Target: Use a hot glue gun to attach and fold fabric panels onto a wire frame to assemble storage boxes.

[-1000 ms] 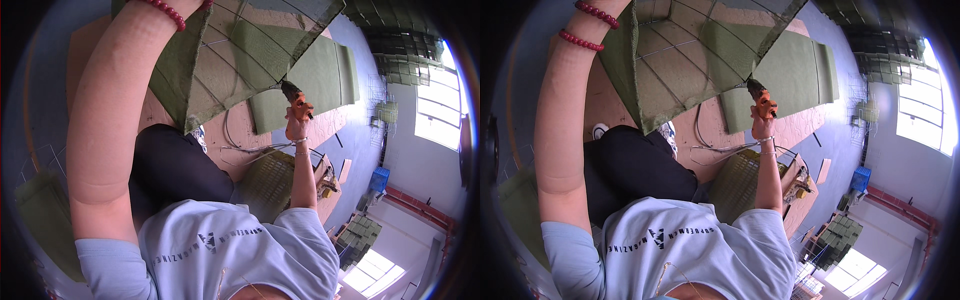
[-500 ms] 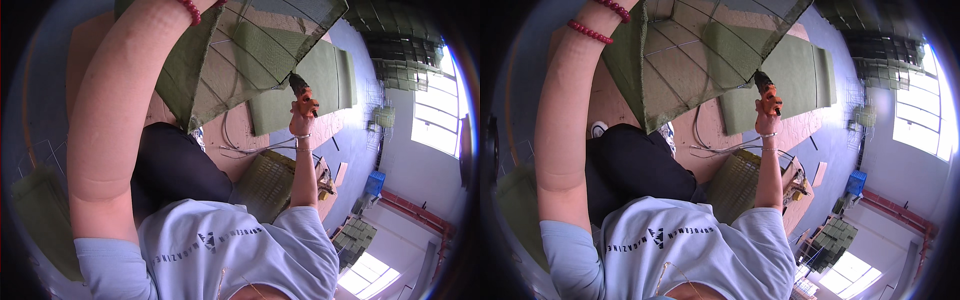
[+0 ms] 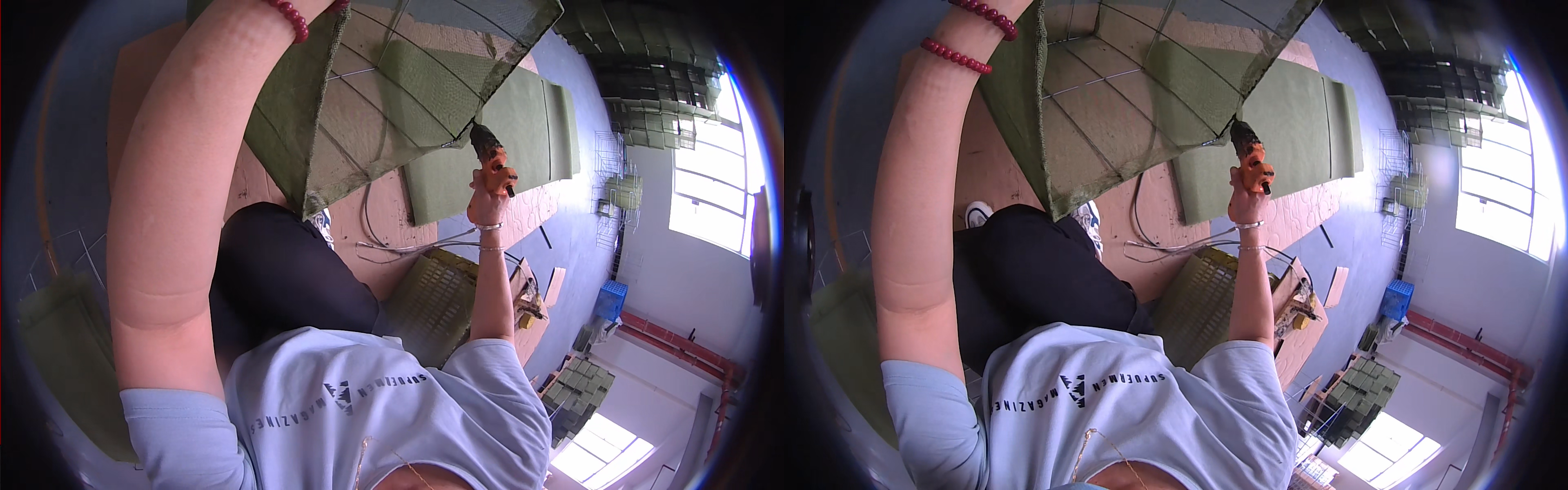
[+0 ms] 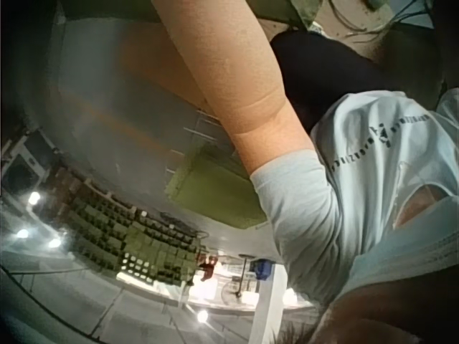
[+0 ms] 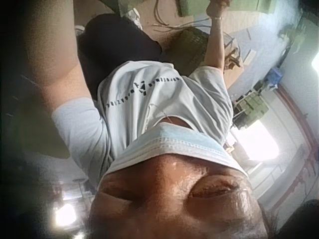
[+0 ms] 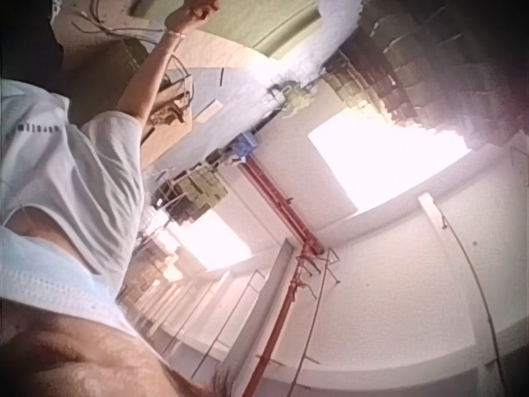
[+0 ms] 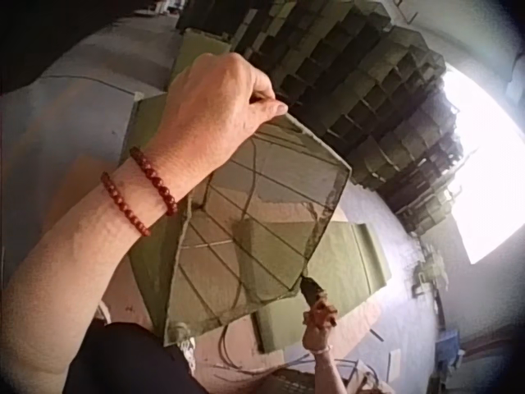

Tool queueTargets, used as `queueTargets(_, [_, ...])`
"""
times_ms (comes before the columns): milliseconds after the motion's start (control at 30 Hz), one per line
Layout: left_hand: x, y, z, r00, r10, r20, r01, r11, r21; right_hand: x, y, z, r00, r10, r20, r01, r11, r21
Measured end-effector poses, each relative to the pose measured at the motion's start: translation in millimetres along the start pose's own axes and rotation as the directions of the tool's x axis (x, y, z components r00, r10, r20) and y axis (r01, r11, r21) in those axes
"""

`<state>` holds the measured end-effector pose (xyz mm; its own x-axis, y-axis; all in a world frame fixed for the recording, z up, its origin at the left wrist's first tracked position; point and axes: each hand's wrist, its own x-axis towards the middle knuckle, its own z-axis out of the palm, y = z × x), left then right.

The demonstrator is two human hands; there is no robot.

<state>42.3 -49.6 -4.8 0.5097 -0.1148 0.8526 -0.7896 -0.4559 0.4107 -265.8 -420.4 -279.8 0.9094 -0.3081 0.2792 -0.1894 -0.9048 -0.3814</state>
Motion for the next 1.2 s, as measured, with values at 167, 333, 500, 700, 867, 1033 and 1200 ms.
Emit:
queueTargets(167, [5.8,-14.5,7.6,0.999,0.029,-0.018,-0.029,1.0,-0.007,-5.5,0.1,-13.9,0.894,0.434,0.108,-0.437,0.793,0.424])
queueTargets(333, [32.1,-80.9,-38.6,0.999,-0.045,0.022,0.044,0.998,0.042,-16.3,-56.8,-23.2,0.884,0.442,0.151,-0.286,0.257,0.923])
queueTargets(500, [56.8,-205.7,-101.9,0.969,-0.214,0.123,0.186,0.96,0.208,-33.6,-65.4,-30.6,0.889,0.421,0.179,-0.196,-0.003,0.981])
queueTargets(700, [63.9,-246.2,-91.7,0.941,-0.31,0.136,0.321,0.945,-0.064,-53.1,-36.6,-38.7,0.869,0.466,0.164,-0.129,-0.107,0.986])
queueTargets(867, [91.7,-256.0,-94.1,0.986,-0.065,0.155,-0.038,0.812,0.583,-35.3,-86.4,-50.1,0.845,0.509,0.164,-0.159,-0.053,0.986])
queueTargets(1033, [82.8,-198.1,-44.1,0.831,-0.211,0.515,-0.022,0.913,0.408,-42.5,-81.9,-46.0,0.822,0.546,0.161,-0.166,-0.039,0.985])
queueTargets(1200, [-22.8,-152.7,-39.8,0.604,-0.303,0.737,-0.026,0.917,0.398,-38.6,-83.3,-36.4,0.825,0.542,0.16,-0.151,-0.062,0.987])
